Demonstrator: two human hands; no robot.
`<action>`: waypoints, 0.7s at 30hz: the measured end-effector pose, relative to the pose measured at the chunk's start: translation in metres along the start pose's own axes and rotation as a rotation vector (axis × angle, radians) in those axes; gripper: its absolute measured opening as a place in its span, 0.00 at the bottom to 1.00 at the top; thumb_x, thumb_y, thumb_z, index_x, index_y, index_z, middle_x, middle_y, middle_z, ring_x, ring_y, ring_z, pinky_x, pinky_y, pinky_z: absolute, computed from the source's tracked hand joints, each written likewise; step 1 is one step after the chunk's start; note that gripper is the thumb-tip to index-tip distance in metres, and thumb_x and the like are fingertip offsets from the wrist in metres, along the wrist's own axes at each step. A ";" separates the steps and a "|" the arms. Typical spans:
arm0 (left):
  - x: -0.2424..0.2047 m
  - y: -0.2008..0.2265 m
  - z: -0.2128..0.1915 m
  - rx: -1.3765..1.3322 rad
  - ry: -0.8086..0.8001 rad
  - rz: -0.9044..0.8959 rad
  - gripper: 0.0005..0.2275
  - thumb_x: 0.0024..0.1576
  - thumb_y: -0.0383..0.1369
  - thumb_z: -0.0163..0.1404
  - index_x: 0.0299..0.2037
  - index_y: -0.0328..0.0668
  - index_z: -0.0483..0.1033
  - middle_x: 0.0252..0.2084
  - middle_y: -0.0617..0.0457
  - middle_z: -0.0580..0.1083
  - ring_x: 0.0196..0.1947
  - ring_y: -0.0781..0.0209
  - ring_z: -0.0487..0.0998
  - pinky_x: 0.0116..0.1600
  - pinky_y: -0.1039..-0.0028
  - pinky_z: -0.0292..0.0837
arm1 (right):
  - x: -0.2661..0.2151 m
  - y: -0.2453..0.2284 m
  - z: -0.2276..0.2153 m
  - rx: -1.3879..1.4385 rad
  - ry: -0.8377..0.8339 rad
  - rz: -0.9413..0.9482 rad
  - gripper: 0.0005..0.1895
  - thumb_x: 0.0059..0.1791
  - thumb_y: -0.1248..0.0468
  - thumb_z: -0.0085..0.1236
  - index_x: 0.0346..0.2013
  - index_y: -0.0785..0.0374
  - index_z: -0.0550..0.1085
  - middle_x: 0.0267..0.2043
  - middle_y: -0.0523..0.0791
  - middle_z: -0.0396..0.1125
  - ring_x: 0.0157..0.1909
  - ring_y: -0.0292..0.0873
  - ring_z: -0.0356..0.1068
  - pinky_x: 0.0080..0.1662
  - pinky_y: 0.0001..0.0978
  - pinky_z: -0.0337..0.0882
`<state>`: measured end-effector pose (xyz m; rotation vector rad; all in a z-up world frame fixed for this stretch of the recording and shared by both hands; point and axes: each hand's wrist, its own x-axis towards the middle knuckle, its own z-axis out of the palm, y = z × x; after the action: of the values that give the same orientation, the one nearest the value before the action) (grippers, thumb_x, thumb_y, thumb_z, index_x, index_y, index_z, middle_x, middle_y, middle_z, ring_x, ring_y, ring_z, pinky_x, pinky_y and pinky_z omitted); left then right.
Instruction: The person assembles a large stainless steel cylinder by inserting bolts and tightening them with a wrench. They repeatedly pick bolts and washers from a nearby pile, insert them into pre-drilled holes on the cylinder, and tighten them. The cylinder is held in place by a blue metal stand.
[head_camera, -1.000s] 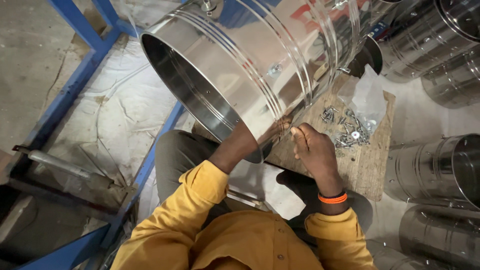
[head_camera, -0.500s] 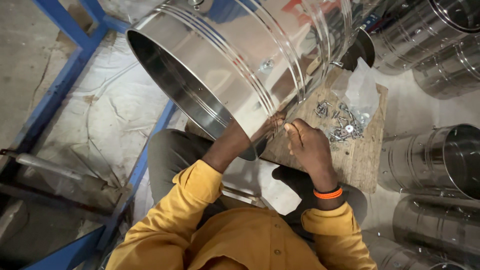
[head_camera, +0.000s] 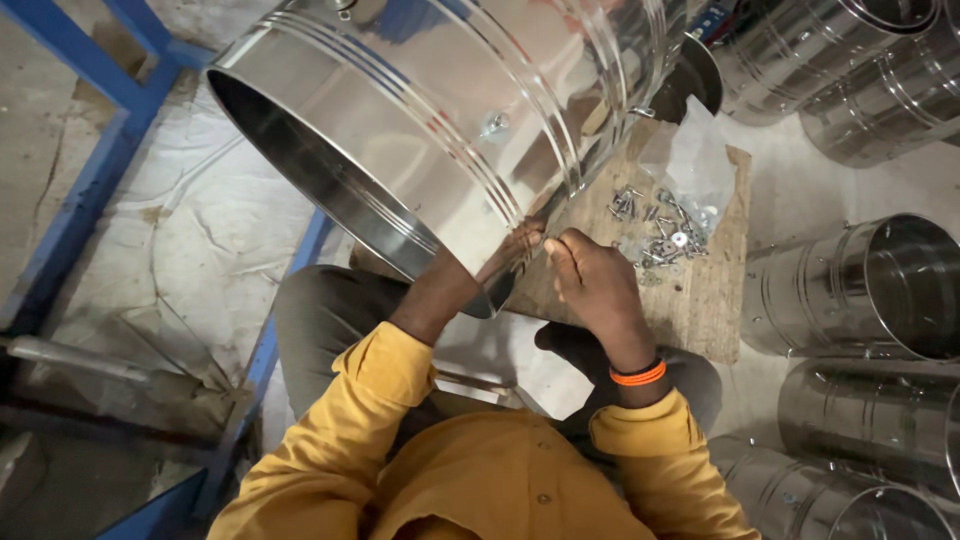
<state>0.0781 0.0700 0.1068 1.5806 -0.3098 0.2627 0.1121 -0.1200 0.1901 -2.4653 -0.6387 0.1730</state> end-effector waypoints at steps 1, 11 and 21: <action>0.001 0.003 0.000 -0.003 0.001 -0.002 0.16 0.66 0.26 0.49 0.64 0.32 0.67 0.58 0.45 0.76 0.60 0.58 0.78 0.64 0.71 0.75 | 0.000 -0.001 0.000 -0.001 0.003 -0.002 0.16 0.57 0.52 0.48 0.32 0.59 0.72 0.18 0.45 0.70 0.24 0.46 0.75 0.29 0.38 0.71; -0.004 0.026 -0.002 0.010 0.009 -0.171 0.16 0.65 0.33 0.49 0.61 0.38 0.72 0.57 0.50 0.77 0.57 0.59 0.78 0.60 0.70 0.73 | -0.002 -0.006 -0.001 0.046 0.002 0.015 0.16 0.57 0.52 0.48 0.32 0.60 0.71 0.21 0.46 0.71 0.25 0.46 0.76 0.30 0.38 0.72; 0.009 0.037 0.000 0.155 0.081 -0.361 0.18 0.62 0.45 0.51 0.52 0.40 0.79 0.44 0.51 0.78 0.43 0.59 0.78 0.49 0.68 0.75 | 0.005 0.036 0.020 0.524 -0.163 0.193 0.20 0.59 0.52 0.48 0.34 0.66 0.74 0.22 0.47 0.70 0.21 0.40 0.71 0.27 0.33 0.71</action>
<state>0.0734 0.0691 0.1442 1.7402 0.0629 0.0711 0.1258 -0.1336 0.1529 -2.0097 -0.3593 0.5489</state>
